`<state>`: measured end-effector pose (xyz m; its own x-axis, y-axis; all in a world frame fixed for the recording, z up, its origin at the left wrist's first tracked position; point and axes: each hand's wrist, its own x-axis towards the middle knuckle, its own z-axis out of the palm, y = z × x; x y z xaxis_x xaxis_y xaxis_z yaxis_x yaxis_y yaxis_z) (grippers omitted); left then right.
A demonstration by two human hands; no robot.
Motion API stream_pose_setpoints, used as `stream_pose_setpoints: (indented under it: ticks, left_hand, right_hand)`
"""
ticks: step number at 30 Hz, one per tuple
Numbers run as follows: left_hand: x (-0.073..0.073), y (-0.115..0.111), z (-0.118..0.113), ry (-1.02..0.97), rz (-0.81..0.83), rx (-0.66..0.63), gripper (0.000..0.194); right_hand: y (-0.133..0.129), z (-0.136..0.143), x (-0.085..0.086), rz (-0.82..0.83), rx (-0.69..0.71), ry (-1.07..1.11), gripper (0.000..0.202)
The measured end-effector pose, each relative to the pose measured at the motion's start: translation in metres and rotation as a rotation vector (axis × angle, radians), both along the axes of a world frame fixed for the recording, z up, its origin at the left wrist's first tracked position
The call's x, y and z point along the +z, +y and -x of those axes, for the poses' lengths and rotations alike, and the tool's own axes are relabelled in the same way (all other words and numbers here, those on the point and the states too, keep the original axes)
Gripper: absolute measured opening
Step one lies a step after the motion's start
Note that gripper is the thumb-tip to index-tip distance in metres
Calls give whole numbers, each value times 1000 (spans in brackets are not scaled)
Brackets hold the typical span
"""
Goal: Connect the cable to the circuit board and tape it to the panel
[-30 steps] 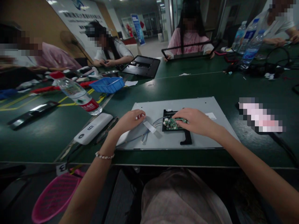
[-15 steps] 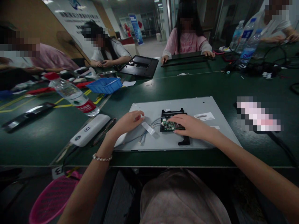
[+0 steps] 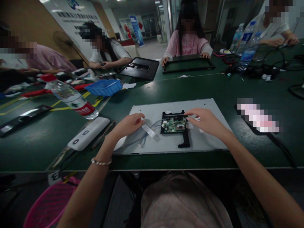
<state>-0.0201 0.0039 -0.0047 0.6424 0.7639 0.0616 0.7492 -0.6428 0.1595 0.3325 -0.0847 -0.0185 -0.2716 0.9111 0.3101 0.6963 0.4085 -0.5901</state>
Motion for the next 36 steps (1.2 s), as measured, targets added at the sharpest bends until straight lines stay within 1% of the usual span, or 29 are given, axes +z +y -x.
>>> stream_pose_setpoints:
  ticks: [2,5,7,12,15,17,21,25,28,31,36]
  left_hand:
    - [0,0,0,5,3,0,24]
    - [0,0,0,15,4,1,24]
    - [-1,1,0,18,4,1,23]
    - [-2,2,2,8,-3,-15,23]
    - [-2,2,2,15,3,-10,23]
    - [-1,1,1,22,7,-4,23]
    - [0,0,0,24,-4,-8,24]
    - [0,0,0,17,-14,-23,24]
    - [0,-1,0,2,-5,-20,26]
    - [1,-2,-2,-34,55,-24,26]
    - [2,-5,-4,-59,146,-74,17]
  right_hand:
    - [2,-12,-5,81,-54,-8,30]
    - [3,-18,-12,186,-58,-59,28]
    - [3,-14,-14,200,-38,-85,27]
    - [1,-2,-13,176,4,-96,19]
    - [2,-4,-12,210,-13,-58,15]
    - [4,-9,-12,226,-46,-22,17]
    - [12,-24,-15,145,-171,-19,22]
    - [20,-36,-23,69,-303,-167,21]
    - [24,-36,-25,-10,-331,-236,26]
    - [28,-27,-17,-92,-283,-260,30]
    - [40,5,9,-114,-20,-318,30]
